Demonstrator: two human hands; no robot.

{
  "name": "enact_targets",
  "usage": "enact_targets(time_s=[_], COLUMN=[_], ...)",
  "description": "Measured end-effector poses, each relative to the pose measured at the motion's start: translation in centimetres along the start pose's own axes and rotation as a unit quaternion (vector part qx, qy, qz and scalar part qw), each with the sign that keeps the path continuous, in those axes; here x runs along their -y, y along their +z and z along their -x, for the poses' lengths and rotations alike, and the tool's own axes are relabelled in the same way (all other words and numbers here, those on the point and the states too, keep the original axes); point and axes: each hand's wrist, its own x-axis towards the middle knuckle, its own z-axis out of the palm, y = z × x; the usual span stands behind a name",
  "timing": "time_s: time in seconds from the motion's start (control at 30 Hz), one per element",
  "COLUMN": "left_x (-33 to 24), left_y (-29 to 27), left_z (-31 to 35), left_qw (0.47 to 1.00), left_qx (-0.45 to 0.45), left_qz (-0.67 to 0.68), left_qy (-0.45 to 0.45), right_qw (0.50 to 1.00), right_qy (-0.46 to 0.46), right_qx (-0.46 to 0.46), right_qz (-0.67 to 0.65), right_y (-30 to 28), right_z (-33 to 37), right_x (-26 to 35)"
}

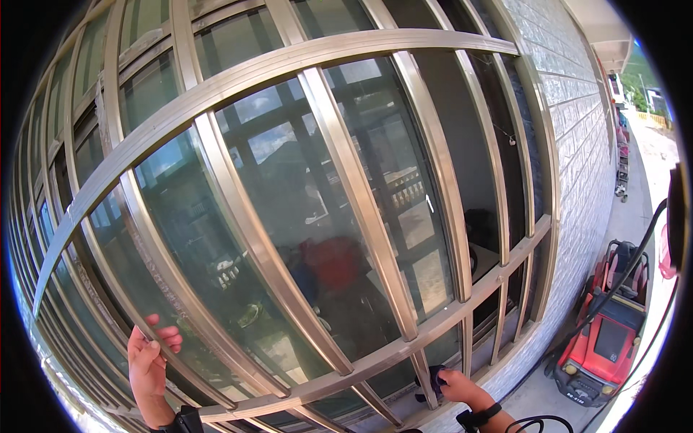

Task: The person wipes the glass panes and the metal frame of a window using a purple cloth.

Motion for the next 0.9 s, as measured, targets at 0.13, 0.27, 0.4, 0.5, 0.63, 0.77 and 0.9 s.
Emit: enact_targets(time_s=[0.13, 0.27, 0.4, 0.5, 0.63, 0.77, 0.9], left_x=[2.7, 3.2, 3.5, 2.9, 2.3, 2.1, 2.2], left_y=[2.7, 3.3, 3.5, 3.5, 4.5, 4.8, 4.9], left_z=[-0.3, -0.4, -0.3, 0.3, 0.4, 0.8, 0.4], left_qw=[0.997, 0.983, 0.979, 0.986, 0.982, 0.978, 0.982], left_qx=[-0.059, -0.165, -0.180, -0.148, -0.170, -0.178, -0.160], left_qz=[-0.015, -0.046, -0.049, -0.047, -0.042, -0.049, -0.047], left_qy=[0.044, 0.071, 0.078, 0.058, 0.069, 0.092, 0.085], right_qw=[0.995, 0.923, 0.859, 0.821, 0.826, 0.854, 0.776], right_qy=[0.079, 0.179, 0.018, -0.135, -0.292, -0.378, -0.349], right_qx=[-0.047, -0.147, -0.200, -0.234, -0.257, -0.337, -0.451], right_qz=[-0.027, -0.307, -0.471, -0.502, -0.409, -0.124, 0.270], right_y=[-2.8, -7.8, -13.5, -17.6, -22.7, -29.1, -36.1], right_z=[1.9, 1.8, 0.5, -2.4, -7.9, -14.3, -21.0], right_x=[0.5, 5.5, 10.9, 15.4, 20.1, 24.1, 28.2])
